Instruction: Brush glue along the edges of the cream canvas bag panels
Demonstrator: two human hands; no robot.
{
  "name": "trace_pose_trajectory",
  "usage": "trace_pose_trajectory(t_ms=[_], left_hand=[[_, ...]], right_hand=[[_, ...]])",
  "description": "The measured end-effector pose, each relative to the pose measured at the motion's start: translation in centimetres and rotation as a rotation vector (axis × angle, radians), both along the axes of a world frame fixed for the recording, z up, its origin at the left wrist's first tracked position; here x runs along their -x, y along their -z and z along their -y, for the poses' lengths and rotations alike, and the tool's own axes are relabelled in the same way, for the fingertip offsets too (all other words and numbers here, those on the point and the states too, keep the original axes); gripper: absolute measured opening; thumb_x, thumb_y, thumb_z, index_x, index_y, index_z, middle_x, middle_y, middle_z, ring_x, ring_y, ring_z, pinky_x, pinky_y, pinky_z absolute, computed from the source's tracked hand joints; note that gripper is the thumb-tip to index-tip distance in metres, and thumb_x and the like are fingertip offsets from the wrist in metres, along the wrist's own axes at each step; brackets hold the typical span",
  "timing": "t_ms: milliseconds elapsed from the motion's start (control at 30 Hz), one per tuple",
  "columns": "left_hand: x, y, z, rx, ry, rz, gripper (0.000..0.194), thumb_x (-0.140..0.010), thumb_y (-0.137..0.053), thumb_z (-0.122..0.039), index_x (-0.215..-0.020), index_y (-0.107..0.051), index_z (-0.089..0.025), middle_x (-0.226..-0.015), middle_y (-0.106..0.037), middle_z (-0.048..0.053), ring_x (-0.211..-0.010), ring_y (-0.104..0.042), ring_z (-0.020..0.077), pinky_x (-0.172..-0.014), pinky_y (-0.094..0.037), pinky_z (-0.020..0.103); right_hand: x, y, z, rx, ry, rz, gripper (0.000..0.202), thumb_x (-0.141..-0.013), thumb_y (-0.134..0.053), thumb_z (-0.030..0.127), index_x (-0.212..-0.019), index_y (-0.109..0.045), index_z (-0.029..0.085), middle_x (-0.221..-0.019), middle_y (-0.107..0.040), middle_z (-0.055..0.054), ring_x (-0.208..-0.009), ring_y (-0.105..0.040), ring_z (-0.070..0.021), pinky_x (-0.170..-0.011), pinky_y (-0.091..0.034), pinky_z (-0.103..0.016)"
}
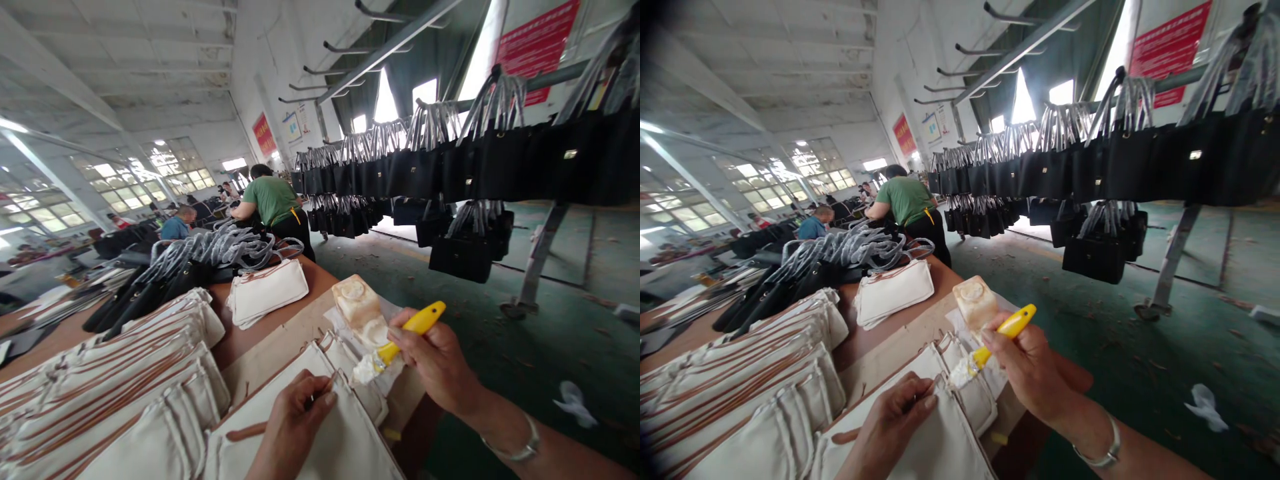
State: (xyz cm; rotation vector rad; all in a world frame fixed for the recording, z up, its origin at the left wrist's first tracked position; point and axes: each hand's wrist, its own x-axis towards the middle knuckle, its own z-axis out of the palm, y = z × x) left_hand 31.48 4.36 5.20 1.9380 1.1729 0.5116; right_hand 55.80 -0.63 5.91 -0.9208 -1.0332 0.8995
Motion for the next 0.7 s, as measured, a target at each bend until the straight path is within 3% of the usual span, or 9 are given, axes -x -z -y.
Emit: trace_pose_trajectory(t_ms=[200,367,433,600,700], left_hand=[[-1.2,-1.5,1.6,0.082,0.066,0.021,0.027,-0.087,-0.058,-0.040,-0.078,-0.069,-0.017,-0.077,-0.053,0.000,-0.075,-0.053,0.0163,-0.070,-0.039,0.024],[-1.7,-2.3,2.1,0.077,0.040,0.003,0.027,-0.083,-0.060,-0.038,-0.075,-0.072,-0.016,-0.073,-0.054,0.001,-0.073,-0.055,0.0168,-0.070,-0.040,0.025],[-1.6,-2.0,2.1,0.053,0.021,0.000,0.025,-0.083,-0.061,-0.038,-0.078,-0.074,-0.016,-0.073,-0.055,0.001,-0.073,-0.056,0.0170,-0.070,-0.041,0.025],[-1.1,0.2,2.9,-0.104,-0.022,0.021,0.025,-0.084,-0.065,-0.043,-0.079,-0.073,-0.020,-0.072,-0.058,0.001,-0.066,-0.056,0.0140,-0.062,-0.042,0.022],[-0.8,1.2,4.2,-0.306,-0.016,0.008,0.022,-0.086,-0.063,-0.042,-0.081,-0.071,-0.022,-0.071,-0.060,0.000,-0.063,-0.060,0.0119,-0.063,-0.044,0.020]], right_hand=[[1.6,-1.6,-0.1,-0.145,-0.060,0.333,0.019,-0.094,-0.053,0.029,-0.077,-0.056,0.020,-0.062,-0.044,0.004,-0.057,-0.043,-0.0140,-0.054,-0.036,-0.027],[1.1,-2.0,0.3,-0.206,0.064,0.461,0.020,-0.095,-0.050,0.027,-0.077,-0.055,0.020,-0.060,-0.045,0.003,-0.054,-0.045,-0.0142,-0.054,-0.037,-0.027],[0.9,-2.5,1.0,-0.209,0.097,0.482,0.020,-0.095,-0.049,0.027,-0.077,-0.054,0.020,-0.058,-0.042,0.005,-0.051,-0.044,-0.0136,-0.051,-0.035,-0.026],[1.1,-2.9,1.7,-0.210,-0.029,0.550,0.020,-0.094,-0.049,0.023,-0.076,-0.053,0.020,-0.058,-0.043,0.005,-0.051,-0.046,-0.0132,-0.052,-0.036,-0.026],[0.1,-1.9,1.0,-0.198,0.081,0.485,0.018,-0.094,-0.051,0.025,-0.078,-0.056,0.019,-0.061,-0.047,0.004,-0.056,-0.047,-0.0139,-0.056,-0.038,-0.026]])
